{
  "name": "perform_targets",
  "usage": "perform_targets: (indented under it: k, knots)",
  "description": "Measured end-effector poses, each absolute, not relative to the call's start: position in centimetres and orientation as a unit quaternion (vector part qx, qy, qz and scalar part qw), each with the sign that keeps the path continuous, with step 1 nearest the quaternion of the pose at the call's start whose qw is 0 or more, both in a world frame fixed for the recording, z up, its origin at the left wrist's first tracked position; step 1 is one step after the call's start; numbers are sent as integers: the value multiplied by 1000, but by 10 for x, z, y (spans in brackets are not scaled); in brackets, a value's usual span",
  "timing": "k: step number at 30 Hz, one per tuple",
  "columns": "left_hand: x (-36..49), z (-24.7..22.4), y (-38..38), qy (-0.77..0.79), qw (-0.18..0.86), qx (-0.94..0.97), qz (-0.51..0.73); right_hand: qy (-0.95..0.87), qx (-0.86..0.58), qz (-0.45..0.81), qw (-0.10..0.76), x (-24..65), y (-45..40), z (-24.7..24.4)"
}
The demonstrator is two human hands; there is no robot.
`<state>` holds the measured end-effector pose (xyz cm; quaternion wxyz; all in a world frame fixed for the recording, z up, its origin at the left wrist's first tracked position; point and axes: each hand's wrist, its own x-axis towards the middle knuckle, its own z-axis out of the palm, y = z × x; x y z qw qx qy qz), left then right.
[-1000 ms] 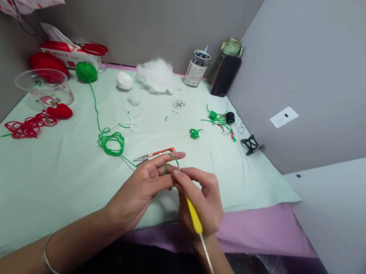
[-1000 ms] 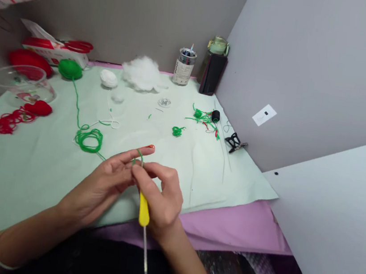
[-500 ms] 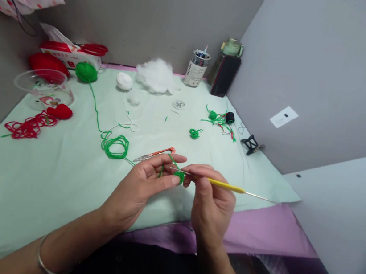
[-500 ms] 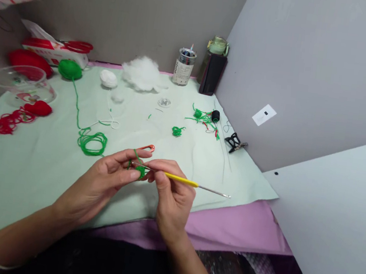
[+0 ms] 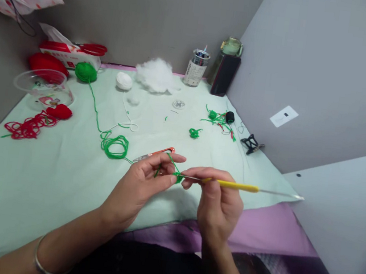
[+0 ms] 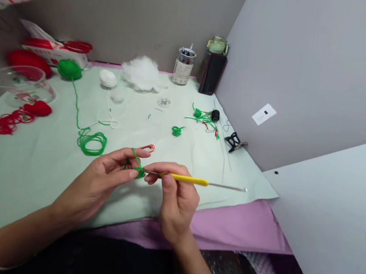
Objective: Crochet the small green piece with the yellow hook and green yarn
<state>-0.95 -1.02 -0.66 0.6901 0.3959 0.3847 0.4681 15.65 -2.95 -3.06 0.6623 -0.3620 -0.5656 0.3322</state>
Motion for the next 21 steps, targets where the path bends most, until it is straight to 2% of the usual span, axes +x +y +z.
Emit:
perform_targets:
  k: [8, 10, 12, 15, 18, 21]
  knots:
    - [-5, -2, -13, 414, 645, 417, 489, -743, -369, 33, 558, 154, -34, -39]
    - [-4, -1, -14, 402, 676, 378, 488, -745, -395, -57, 534, 152, -34, -43]
    - [-3, -1, -13, 379, 739, 306, 465, -738, -410, -91, 528, 150, -35, -46]
    - [-6, -1, -10, 364, 796, 226, 428, -695, -410, 42, 589, 151, -34, -41]
    - [-8, 1, -7, 373, 781, 241, 439, -583, -400, 231, 668, 151, -29, -34]
    - [-6, 1, -8, 358, 772, 279, 445, -568, -388, 291, 665, 149, -26, -29]
